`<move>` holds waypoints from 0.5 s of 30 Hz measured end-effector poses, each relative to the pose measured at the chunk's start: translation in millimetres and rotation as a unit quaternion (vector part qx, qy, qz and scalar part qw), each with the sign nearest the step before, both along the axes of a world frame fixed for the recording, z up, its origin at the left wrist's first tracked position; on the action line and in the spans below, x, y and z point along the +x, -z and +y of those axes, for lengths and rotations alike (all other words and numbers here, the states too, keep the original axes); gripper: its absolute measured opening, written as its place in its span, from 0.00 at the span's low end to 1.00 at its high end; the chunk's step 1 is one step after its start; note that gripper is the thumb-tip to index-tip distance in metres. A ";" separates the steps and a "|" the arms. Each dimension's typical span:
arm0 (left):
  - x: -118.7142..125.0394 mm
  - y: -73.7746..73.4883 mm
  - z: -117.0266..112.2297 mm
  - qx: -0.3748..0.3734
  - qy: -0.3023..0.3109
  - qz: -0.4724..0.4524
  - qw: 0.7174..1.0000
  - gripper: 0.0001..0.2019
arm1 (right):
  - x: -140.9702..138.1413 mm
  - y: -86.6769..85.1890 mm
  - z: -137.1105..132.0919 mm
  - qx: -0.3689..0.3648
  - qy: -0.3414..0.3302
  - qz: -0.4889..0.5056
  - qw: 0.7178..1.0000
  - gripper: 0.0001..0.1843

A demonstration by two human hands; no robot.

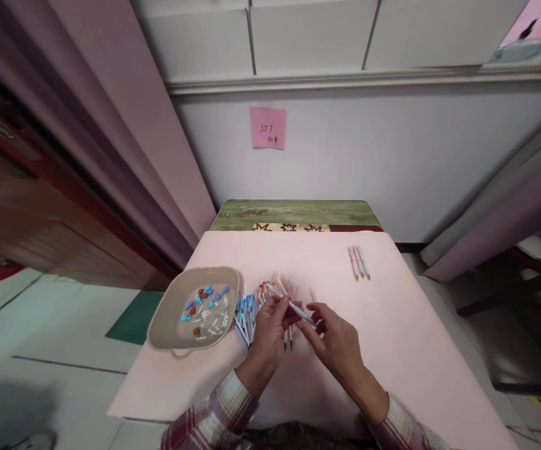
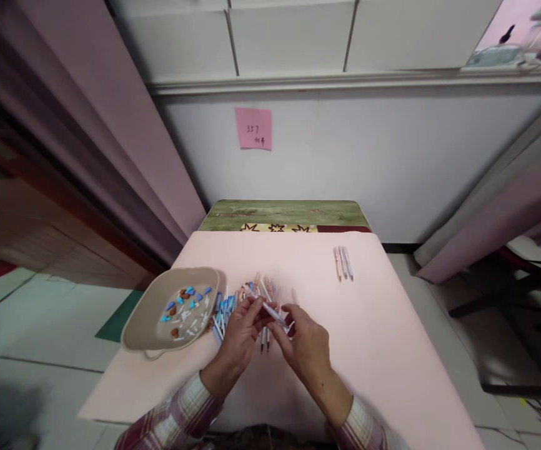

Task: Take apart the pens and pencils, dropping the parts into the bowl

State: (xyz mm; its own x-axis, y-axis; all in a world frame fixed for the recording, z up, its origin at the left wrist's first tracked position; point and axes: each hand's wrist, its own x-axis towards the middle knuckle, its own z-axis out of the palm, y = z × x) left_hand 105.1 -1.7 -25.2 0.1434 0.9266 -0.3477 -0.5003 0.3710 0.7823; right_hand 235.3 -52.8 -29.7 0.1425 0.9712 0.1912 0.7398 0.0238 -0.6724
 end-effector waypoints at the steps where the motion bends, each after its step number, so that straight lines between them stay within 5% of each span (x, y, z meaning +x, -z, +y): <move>1: 1.1 0.3 -0.4 0.002 0.002 0.007 1.000 0.16 | 0.9 0.6 0.0 0.003 0.003 0.005 1.000 0.14; 9: 10.1 7.8 0.9 0.006 0.025 0.047 0.999 0.15 | 12.6 0.0 0.5 -0.052 -0.014 -0.011 0.998 0.18; 15: 12.1 6.2 2.2 0.011 0.047 0.095 0.994 0.16 | 14.6 3.2 2.3 -0.035 -0.007 0.040 0.999 0.09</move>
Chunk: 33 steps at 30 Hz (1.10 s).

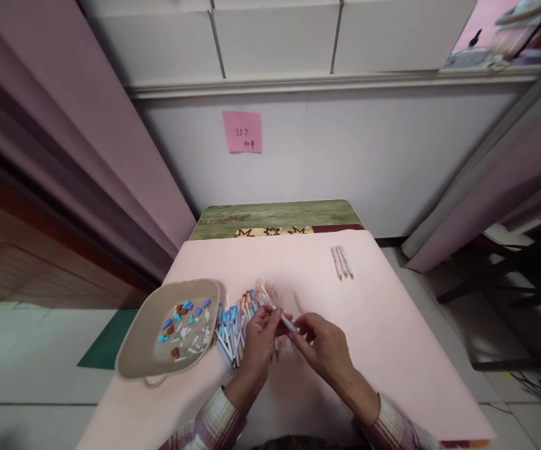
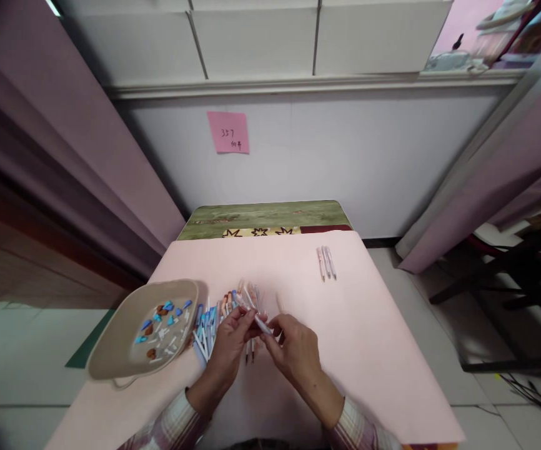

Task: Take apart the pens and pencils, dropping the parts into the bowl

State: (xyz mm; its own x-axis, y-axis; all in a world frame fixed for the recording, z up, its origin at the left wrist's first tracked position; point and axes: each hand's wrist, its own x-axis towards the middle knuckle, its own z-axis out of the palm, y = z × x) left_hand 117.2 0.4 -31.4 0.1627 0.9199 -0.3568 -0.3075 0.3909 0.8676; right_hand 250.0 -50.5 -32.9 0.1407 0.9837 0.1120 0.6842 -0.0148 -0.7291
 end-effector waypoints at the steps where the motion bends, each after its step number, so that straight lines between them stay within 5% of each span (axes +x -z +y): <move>1: 0.7 -0.4 0.4 0.001 0.005 0.007 1.000 0.16 | -0.9 0.5 0.2 -0.001 0.001 -0.001 1.000 0.08; 7: 1.5 1.1 7.5 0.002 0.010 0.033 0.999 0.21 | 21.7 9.1 16.4 -0.017 0.018 0.023 0.999 0.09; 13: -14.4 7.4 4.4 -0.003 0.051 0.062 0.997 0.19 | 99.6 28.3 75.9 -0.099 0.230 -0.119 0.961 0.14; 17: -23.6 10.9 -5.4 -0.024 0.085 0.055 0.995 0.18 | 119.6 35.6 105.0 -0.174 0.258 -0.177 0.934 0.15; 27: -55.0 8.3 -9.1 -0.018 0.011 0.070 0.997 0.17 | 108.5 36.3 100.1 -0.153 0.264 -0.203 0.930 0.21; 33: -74.9 11.5 -13.5 -0.010 -0.015 0.092 0.996 0.15 | 44.4 38.1 62.8 -0.075 0.080 -0.061 0.992 0.13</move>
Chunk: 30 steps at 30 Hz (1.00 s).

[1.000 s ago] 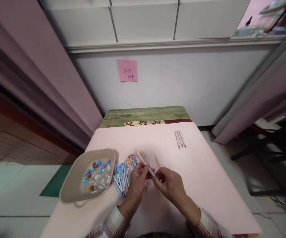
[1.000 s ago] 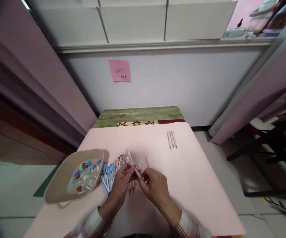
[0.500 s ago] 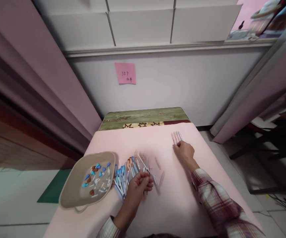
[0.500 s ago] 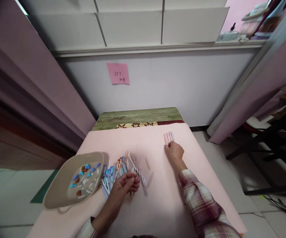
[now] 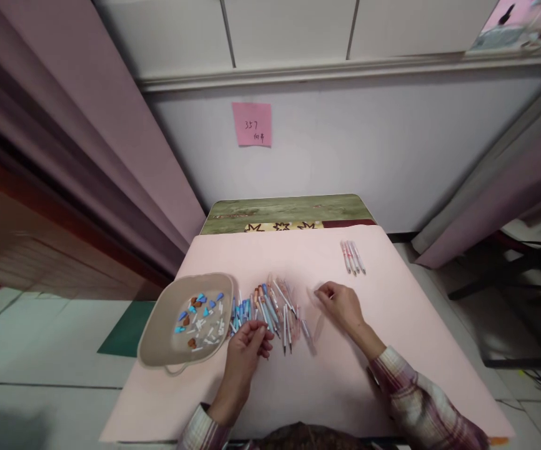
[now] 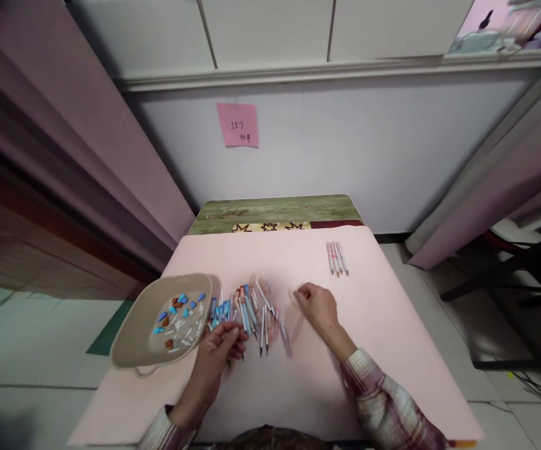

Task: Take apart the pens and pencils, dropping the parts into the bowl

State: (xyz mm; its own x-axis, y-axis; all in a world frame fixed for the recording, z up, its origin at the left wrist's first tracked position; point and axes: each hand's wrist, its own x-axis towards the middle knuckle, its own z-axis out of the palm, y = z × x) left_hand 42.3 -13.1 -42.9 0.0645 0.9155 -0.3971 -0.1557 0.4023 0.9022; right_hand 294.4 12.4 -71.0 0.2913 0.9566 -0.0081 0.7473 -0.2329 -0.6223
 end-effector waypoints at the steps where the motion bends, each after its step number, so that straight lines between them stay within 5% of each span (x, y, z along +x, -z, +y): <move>1: -1.3 0.6 -0.9 0.000 0.003 0.001 1.000 0.15 | -12.1 0.1 -3.6 -0.001 -0.026 0.020 0.999 0.12; 6: -6.3 1.1 -3.8 0.002 0.001 -0.004 1.000 0.16 | -53.0 -2.9 -6.0 -0.003 -0.057 0.020 0.998 0.09; 14: -19.8 15.7 -9.3 0.023 0.027 0.039 0.999 0.16 | -80.3 -9.8 2.8 -0.108 -0.057 -0.121 0.985 0.15; 22: -15.8 34.2 -28.0 0.021 0.157 0.101 0.982 0.13 | -91.2 -12.1 13.1 -0.137 -0.069 -0.189 0.970 0.15; 30: -19.2 33.0 -28.7 0.018 0.187 0.128 0.974 0.11 | -79.9 -23.1 1.2 -0.077 -0.069 -0.140 0.985 0.13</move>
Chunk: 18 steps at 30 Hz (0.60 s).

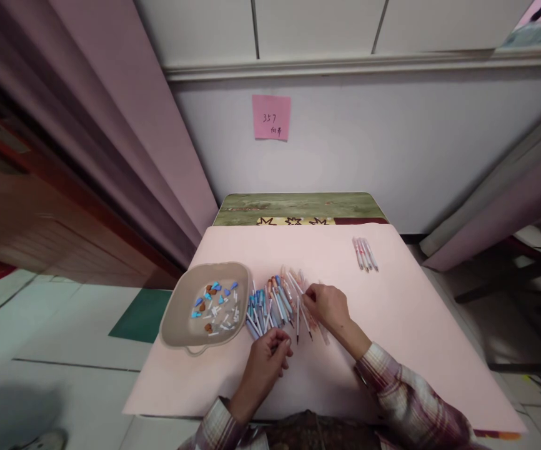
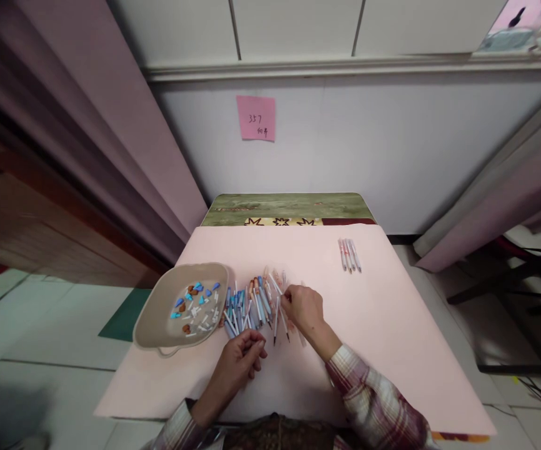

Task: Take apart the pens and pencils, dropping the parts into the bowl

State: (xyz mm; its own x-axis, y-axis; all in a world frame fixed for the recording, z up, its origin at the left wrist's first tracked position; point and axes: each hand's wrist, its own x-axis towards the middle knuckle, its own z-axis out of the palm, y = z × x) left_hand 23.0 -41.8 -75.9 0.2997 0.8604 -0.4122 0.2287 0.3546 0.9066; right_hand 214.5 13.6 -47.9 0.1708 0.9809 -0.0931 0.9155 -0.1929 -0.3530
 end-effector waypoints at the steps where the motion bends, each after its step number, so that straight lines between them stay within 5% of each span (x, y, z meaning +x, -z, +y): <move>1: -0.6 -0.3 0.2 0.001 0.002 0.004 1.000 0.10 | 6.1 -0.4 -3.6 0.021 0.009 0.031 0.999 0.12; 9: 5.4 1.8 1.1 0.009 0.026 0.030 0.999 0.08 | 65.0 36.0 -34.1 0.048 0.110 0.353 0.928 0.16; 13: 10.8 1.6 -0.2 0.012 0.045 0.025 0.999 0.08 | 74.1 54.0 -44.6 0.048 0.148 0.370 0.916 0.14; 18: 12.2 -0.9 -1.4 0.004 0.038 0.033 0.999 0.08 | 75.0 56.3 -46.8 0.062 0.166 0.351 0.919 0.19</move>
